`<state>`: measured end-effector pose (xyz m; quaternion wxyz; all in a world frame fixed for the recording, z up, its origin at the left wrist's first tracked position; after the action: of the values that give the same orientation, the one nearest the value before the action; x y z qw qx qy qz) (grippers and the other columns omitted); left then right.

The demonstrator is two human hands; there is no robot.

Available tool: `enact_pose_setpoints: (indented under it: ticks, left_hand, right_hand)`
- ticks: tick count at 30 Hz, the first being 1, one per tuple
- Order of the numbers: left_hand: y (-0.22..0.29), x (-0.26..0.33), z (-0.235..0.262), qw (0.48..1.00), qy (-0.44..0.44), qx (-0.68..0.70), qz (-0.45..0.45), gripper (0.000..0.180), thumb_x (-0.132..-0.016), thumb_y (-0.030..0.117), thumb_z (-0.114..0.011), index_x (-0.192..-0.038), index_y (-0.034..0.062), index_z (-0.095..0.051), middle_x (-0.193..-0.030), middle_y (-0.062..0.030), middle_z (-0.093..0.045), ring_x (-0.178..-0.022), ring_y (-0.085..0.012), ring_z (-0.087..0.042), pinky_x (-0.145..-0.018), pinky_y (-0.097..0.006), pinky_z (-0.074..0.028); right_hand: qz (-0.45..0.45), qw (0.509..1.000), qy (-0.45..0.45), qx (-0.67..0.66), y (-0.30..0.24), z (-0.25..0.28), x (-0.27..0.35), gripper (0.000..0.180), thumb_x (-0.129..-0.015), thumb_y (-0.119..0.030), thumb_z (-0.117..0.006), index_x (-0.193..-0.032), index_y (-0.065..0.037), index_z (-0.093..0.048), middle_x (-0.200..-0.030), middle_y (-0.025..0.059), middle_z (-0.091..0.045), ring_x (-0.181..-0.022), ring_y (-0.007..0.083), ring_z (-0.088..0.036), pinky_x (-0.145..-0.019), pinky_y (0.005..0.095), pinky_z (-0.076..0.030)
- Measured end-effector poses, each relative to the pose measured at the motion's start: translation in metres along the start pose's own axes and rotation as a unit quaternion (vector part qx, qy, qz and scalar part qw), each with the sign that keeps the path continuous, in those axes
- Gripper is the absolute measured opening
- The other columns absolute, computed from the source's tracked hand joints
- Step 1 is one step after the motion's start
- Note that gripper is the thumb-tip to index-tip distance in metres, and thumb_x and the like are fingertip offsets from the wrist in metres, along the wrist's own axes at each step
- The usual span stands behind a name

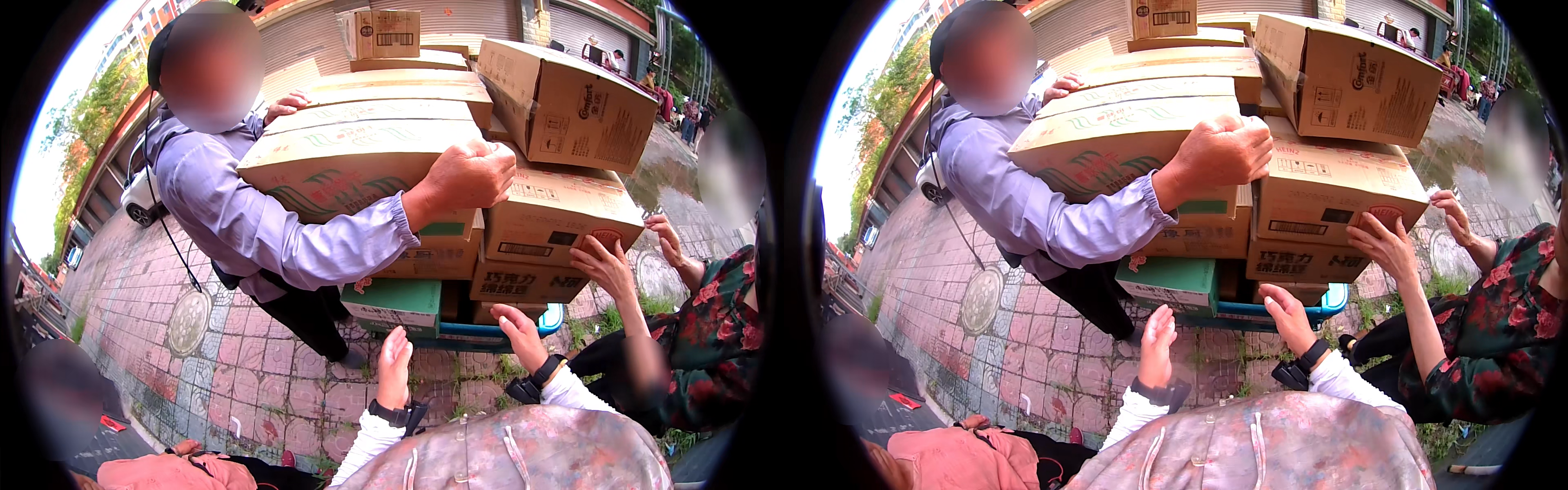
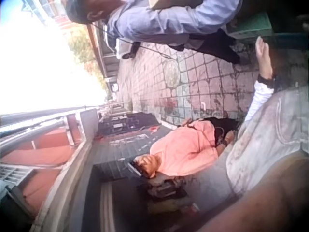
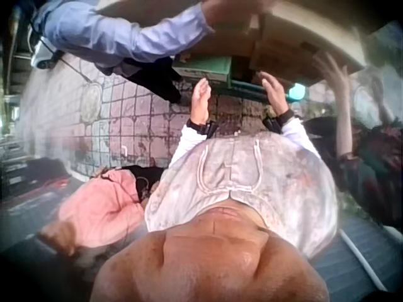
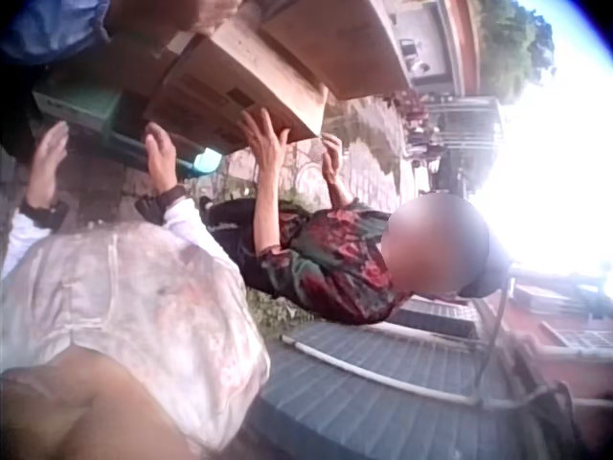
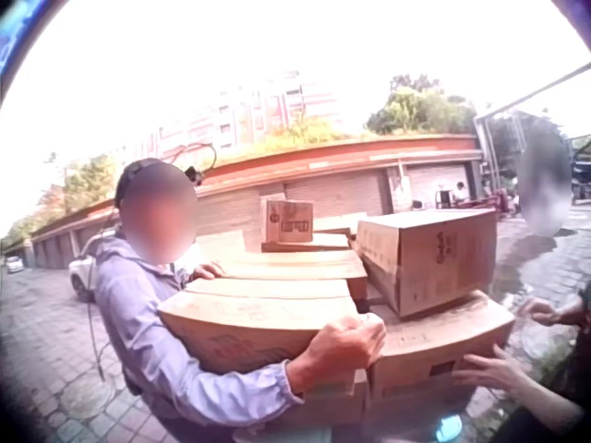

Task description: The person moves boxes from a storage area onto a blue cart and then secures the stack using a pink strap and clear tape.

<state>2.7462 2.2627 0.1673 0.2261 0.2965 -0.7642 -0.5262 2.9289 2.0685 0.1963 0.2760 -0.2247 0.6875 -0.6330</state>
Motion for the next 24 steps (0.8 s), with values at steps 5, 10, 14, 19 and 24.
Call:
enact_pose_setpoints:
  ticks: [5, 10, 14, 19, 24]
  left_hand:
    - [0.004, 0.006, 0.004, 1.0, 0.005, -0.005, -0.001, 0.046, -0.09, 0.008, -0.05, -0.132, -0.0028, -0.036, -0.136, -0.0185, -0.039, -0.128, -0.0262, -0.036, -0.108, -0.035, -0.026]
    - [0.007, 0.009, 0.009, 1.0, 0.009, -0.016, -0.005, 0.046, -0.09, 0.009, -0.052, -0.132, -0.0024, -0.038, -0.136, -0.0174, -0.04, -0.128, -0.0262, -0.037, -0.107, -0.035, -0.027]
    - [0.025, 0.004, 0.019, 0.998, 0.029, -0.022, -0.049, 0.045, -0.09, 0.011, -0.052, -0.131, -0.002, -0.038, -0.136, -0.0175, -0.04, -0.128, -0.0269, -0.037, -0.107, -0.035, -0.028]
    - [0.045, -0.005, 0.024, 0.996, 0.034, -0.014, -0.077, 0.043, -0.092, 0.013, -0.052, -0.13, -0.0027, -0.04, -0.134, -0.0162, -0.042, -0.126, -0.0251, -0.039, -0.106, -0.034, -0.029]
    - [0.034, -0.001, 0.018, 0.999, 0.018, 0.021, -0.045, 0.042, -0.091, 0.012, -0.053, -0.129, -0.0014, -0.042, -0.131, -0.0128, -0.045, -0.123, -0.0213, -0.041, -0.104, -0.032, -0.031]
  right_hand:
    - [0.002, 1.0, -0.002, 0.011, 0.001, -0.001, 0.001, 0.031, -0.092, -0.012, -0.048, -0.12, 0.003, -0.051, -0.116, 0.009, -0.057, -0.112, 0.017, -0.051, -0.098, 0.0287, -0.037]
    - [0.005, 1.0, -0.005, 0.029, -0.011, -0.003, 0.002, 0.032, -0.092, -0.012, -0.048, -0.121, 0.002, -0.051, -0.116, 0.0076, -0.057, -0.109, 0.0149, -0.051, -0.096, 0.0274, -0.038]
    - [-0.005, 1.0, -0.002, 0.022, -0.018, -0.005, 0.001, 0.032, -0.092, -0.013, -0.049, -0.121, 0.001, -0.052, -0.116, 0.0071, -0.057, -0.109, 0.0146, -0.052, -0.095, 0.0271, -0.039]
    - [0.0, 1.0, -0.01, 0.026, -0.021, -0.01, -0.001, 0.033, -0.092, -0.013, -0.05, -0.121, 0.001, -0.052, -0.115, 0.0078, -0.058, -0.11, 0.015, -0.052, -0.096, 0.0272, -0.038]
    - [0.011, 0.998, -0.014, 0.066, -0.021, -0.006, 0.003, 0.035, -0.094, -0.02, -0.047, -0.125, -0.003, -0.05, -0.12, 0.0072, -0.056, -0.113, 0.0159, -0.051, -0.094, 0.0308, -0.039]
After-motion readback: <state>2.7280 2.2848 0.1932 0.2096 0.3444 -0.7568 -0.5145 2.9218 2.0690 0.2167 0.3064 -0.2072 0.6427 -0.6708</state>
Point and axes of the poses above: each hand's wrist, its own x-axis away from the middle knuckle, its own z-axis out of the back of the hand, y = z × x, the point moved 7 cm from there along -x, towards the middle knuckle
